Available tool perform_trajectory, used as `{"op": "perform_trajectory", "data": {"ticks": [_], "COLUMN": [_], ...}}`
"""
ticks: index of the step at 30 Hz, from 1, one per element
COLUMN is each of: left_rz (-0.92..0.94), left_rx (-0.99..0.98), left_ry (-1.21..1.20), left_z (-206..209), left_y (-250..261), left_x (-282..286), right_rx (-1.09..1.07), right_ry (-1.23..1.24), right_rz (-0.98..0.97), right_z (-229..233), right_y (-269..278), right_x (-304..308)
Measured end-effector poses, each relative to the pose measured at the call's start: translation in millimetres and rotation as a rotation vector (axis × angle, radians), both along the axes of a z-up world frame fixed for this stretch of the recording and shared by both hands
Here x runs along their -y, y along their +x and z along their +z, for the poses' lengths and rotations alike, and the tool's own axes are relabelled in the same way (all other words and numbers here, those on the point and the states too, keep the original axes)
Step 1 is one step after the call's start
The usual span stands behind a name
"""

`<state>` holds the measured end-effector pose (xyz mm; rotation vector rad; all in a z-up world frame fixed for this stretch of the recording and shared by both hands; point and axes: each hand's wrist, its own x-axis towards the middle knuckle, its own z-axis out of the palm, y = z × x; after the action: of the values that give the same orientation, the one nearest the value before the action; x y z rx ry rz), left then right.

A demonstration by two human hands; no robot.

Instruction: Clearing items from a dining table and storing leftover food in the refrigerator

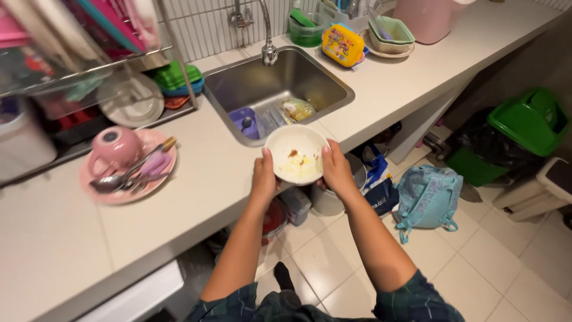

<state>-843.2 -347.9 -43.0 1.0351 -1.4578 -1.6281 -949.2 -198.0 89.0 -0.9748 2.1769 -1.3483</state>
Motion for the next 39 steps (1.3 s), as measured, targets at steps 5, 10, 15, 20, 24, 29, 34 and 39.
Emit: {"op": "perform_trajectory", "data": {"ticks": [5, 10, 15, 20, 24, 29, 34, 39], "left_rz": [0.032, 0.185, 0.170, 0.190, 0.175, 0.220, 0.269, 0.322], "left_rx": [0.027, 0.159, 0.424, 0.439, 0.434, 0.427, 0.409, 0.438], "left_ry": [-0.054, -0.080, -0.045, 0.029, 0.091, 0.121, 0.154, 0.166], "left_z": [84.9, 80.0, 34.5, 53.3, 49.0, 68.3, 72.6, 98.1], "left_y": [-31.5, -52.3, -57.3, -54.6, -59.0, -56.4, -65.9, -85.0], "left_x": [72.6, 159.7, 215.0, 191.5, 181.9, 162.8, 150.2, 127.8], "right_rx": [0.044, -0.056, -0.208, -0.374, -0.459, -0.527, -0.554, -0.694], "right_ry": [-0.071, 0.080, 0.437, 0.595, 0.653, 0.667, 0.698, 0.659], "right_rz": [-0.017, 0.115, 0.346, 0.621, 0.770, 0.865, 0.922, 0.962], "right_z": [-6.0, -37.3, -86.8, -115.0, -81.9, -106.4, -111.9, -159.6], "right_y": [-79.7, -131.5, -148.4, -146.0, -123.8, -129.7, -129.5, -135.9], "right_x": [113.4, 221.9, 301.4, 349.6, 341.1, 353.4, 349.2, 378.2]}}
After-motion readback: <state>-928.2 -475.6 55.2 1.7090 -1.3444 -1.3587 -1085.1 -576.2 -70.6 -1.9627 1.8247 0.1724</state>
